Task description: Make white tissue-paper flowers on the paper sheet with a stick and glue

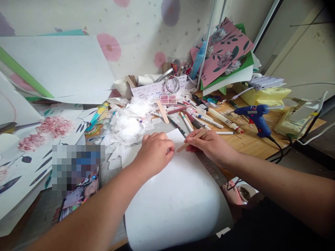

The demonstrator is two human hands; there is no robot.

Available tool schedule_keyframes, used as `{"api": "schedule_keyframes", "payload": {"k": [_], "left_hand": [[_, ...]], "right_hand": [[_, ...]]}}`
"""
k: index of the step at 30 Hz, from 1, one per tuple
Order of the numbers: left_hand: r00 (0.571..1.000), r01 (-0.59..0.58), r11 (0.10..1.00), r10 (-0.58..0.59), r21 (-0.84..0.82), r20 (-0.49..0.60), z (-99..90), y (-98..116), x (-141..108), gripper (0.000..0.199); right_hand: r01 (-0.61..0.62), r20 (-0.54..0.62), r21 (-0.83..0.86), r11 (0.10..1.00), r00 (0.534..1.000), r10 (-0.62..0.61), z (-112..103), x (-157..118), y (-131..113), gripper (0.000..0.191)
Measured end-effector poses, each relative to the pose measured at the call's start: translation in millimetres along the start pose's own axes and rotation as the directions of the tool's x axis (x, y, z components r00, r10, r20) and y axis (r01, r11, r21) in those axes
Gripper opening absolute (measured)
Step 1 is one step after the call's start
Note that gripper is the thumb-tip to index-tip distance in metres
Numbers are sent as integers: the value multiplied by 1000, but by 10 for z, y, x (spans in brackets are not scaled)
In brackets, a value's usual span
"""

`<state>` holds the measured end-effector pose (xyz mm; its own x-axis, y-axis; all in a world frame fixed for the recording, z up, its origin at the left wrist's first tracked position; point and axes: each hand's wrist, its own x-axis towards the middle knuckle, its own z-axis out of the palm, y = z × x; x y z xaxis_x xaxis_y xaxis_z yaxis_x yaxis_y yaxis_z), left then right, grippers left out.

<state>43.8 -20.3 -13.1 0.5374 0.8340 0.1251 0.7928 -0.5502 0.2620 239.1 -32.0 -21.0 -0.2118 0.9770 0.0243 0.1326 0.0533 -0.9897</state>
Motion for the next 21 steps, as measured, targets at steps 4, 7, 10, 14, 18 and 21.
{"api": "schedule_keyframes", "payload": {"k": [4, 7, 10, 14, 18, 21], "left_hand": [[999, 33, 999, -33, -15, -13, 5, -9, 10, 15], [998, 54, 998, -54, -28, -17, 0, -8, 15, 16], [998, 68, 997, -68, -40, -10, -1, -12, 24, 16], [997, 81, 995, -80, -50, 8, -6, -26, 33, 16], [996, 92, 994, -91, -55, 21, -7, -36, 30, 15], [995, 102, 993, -101, -57, 26, -3, -37, 29, 15]], "right_hand": [[-61, -8, 50, 997, 998, 61, 7, 40, 27, 25], [-113, -13, 84, 990, 993, 115, 14, 63, 18, 24], [-153, -13, 102, 983, 988, 155, 16, 77, -1, 22], [-181, -12, 120, 976, 983, 183, 14, 73, -9, 20], [-197, -39, 156, 968, 978, 205, 26, 59, -13, 18], [-209, -47, 171, 963, 975, 219, 37, 58, -25, 17]]}}
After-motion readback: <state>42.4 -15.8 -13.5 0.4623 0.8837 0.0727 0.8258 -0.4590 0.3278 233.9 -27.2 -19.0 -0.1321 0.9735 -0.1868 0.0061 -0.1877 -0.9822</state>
